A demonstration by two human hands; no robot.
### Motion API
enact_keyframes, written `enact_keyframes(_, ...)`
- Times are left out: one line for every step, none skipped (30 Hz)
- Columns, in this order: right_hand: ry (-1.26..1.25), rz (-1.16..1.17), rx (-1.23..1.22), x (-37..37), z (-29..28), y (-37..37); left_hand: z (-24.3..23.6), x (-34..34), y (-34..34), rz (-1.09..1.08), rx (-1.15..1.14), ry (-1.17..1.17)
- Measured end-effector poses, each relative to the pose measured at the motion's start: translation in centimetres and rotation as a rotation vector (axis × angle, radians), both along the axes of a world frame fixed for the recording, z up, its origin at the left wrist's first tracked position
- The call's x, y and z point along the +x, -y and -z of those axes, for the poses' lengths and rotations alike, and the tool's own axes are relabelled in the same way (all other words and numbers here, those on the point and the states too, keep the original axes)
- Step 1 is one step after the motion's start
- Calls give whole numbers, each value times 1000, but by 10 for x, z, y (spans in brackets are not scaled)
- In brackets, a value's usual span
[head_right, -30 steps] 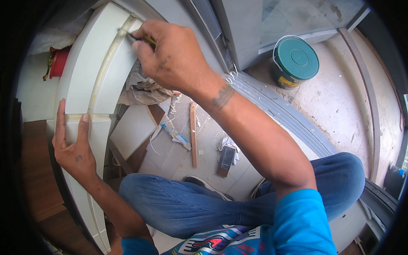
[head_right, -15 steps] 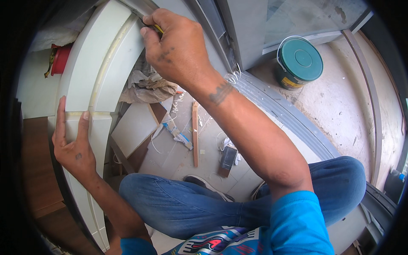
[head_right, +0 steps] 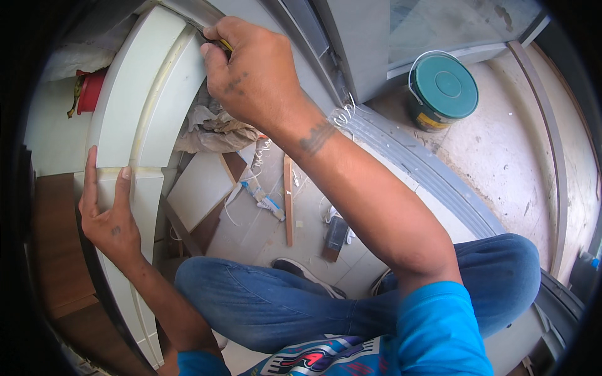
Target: The person uses a utility knife to carve and trim a white curved molding piece. They repeatedly score and remove small sections along the edge, adjusting hand position as they work.
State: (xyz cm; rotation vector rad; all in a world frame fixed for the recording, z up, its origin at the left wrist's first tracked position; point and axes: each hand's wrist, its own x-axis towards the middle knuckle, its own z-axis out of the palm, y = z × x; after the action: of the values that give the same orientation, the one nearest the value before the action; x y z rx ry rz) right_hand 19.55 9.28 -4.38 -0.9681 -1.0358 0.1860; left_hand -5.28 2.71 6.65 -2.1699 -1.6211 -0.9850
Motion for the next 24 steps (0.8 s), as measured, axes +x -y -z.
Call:
enact_keyframes(-13, -24, -32, 1, 0, 3, 0, 1, 0, -11, 3, -5)
enact_keyframes(-26, -48, -65, 2, -2, 5, 0, 2, 1, -21, 5, -10)
enact_keyframes(-22, -27, -36, 1, 0, 4, 0, 4, 1, -31, 6, -16)
enact_keyframes(-18, -6, -7, 0, 1, 1, 0, 4, 1, -34, 6, -14)
enact_keyframes(-15, 13, 22, 0, 0, -1, 0, 5, 1, -38, 6, -13)
enact_keyframes(7, -15, -13, 1, 0, 1, 0, 5, 2, -43, 6, -12)
enact_keyframes(29, -43, -47, 4, -1, 4, 0, 5, 1, -29, 6, -2)
enact_keyframes(50, -70, -82, 6, -2, 6, 1, 3, 0, -14, 6, 8)
enact_keyframes(92, -66, -52, 6, -1, 7, 1, 3, -1, 0, 6, 19)
enact_keyframes(134, -63, -23, 5, 2, 7, 0, 3, -1, 0, 5, 17)
enact_keyframes(178, -60, 6, 3, 2, 8, 1, 2, 1, 0, 3, 18)
enact_keyframes(141, -36, 8, 2, 2, 9, 1, 2, 1, -1, 1, 19)
enact_keyframes(104, -14, 11, 1, 1, 10, 1, 4, 1, 5, -2, 40)
enact_keyframes(64, 6, 16, 0, -1, 10, 1, 7, 1, 9, -1, 57)
enact_keyframes(17, 23, 32, 2, -2, 7, 0, 9, 1, 12, -1, 74)
enact_keyframes(12, 11, 15, 2, -3, 5, 0, 10, 1, -12, 3, 60)
enact_keyframes(8, 1, -3, 2, -4, 4, 1, 10, 2, -36, 6, 47)
enact_keyframes(4, -9, -22, 2, -5, 3, 1, 9, 2, -59, 9, 34)
enact_keyframes(14, -34, -57, 2, -6, 5, 1, 8, 1, -43, 17, 20)
enact_keyframes(11, 1, -29, 1, -6, 4, 1, 7, 1, -26, 26, 7)
enact_keyframes(9, 37, -2, -2, -4, 2, 1, 6, 0, -9, 35, -6)
enact_keyframes(6, 74, 26, -3, -3, 1, 1, 6, 0, -7, 32, 4)
enact_keyframes(11, 53, 12, -4, -3, 2, 1, 7, 0, -8, 27, 14)
enact_keyframes(17, 32, -2, -3, -4, 3, 1, 7, 0, -8, 22, 24)
